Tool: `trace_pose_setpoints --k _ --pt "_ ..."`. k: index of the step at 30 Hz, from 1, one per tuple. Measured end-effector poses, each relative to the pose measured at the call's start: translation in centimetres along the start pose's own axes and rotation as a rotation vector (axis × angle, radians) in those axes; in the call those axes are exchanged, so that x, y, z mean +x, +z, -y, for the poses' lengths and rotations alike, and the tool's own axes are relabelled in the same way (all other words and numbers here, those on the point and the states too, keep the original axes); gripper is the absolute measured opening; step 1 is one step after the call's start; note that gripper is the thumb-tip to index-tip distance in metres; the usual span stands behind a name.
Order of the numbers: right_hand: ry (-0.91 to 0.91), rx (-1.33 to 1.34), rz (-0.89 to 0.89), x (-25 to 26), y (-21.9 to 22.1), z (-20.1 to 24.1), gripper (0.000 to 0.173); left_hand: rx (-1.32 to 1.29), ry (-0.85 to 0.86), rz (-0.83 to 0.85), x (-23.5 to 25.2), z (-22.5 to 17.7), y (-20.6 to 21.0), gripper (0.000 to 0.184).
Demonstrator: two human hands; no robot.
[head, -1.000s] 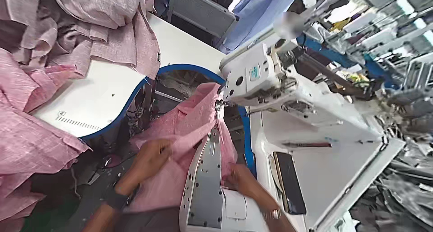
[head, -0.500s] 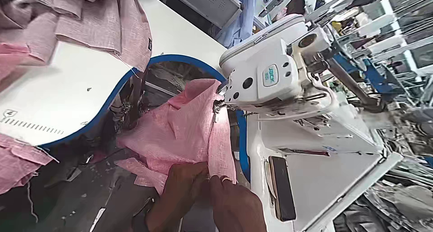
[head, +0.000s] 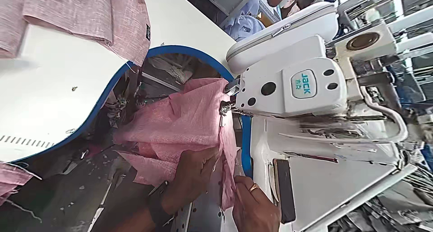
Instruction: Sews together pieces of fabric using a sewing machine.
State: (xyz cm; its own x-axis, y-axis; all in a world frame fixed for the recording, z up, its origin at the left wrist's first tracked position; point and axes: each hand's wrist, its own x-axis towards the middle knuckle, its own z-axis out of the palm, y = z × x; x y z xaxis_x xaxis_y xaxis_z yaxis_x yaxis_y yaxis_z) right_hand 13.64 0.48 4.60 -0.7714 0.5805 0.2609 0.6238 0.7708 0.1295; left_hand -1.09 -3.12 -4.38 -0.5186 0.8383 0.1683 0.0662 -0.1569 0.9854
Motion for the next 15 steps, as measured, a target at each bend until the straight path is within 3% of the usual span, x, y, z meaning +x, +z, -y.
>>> trace_pose_setpoints --k 2,6,9,12,15 --pt "-0.048 0.009 -0.057 -0.1 0.2 -0.2 0.021 0.065 -0.006 0.008 0.6 -0.4 0.2 0.031" --pt "-0.307 -0.073 -0.134 2.1 0.6 0.1 0.024 0.343 0.105 -0.045 -1.6 -1.4 0.4 0.031" --pt "-0.431 -0.166 -0.114 3.5 1.6 0.5 0.022 0.356 0.134 -0.066 -1.7 -0.7 0.6 0.030" --pt "-0.400 -0.153 -0.204 4.5 3.4 0.2 0.019 0.226 0.117 -0.064 0.2 0.0 0.7 0.032" --pt "-0.182 -0.057 -0.324 1.7 5.4 -0.2 0.019 0.128 0.078 -0.031 -0.4 0.0 -0.3 0.032"
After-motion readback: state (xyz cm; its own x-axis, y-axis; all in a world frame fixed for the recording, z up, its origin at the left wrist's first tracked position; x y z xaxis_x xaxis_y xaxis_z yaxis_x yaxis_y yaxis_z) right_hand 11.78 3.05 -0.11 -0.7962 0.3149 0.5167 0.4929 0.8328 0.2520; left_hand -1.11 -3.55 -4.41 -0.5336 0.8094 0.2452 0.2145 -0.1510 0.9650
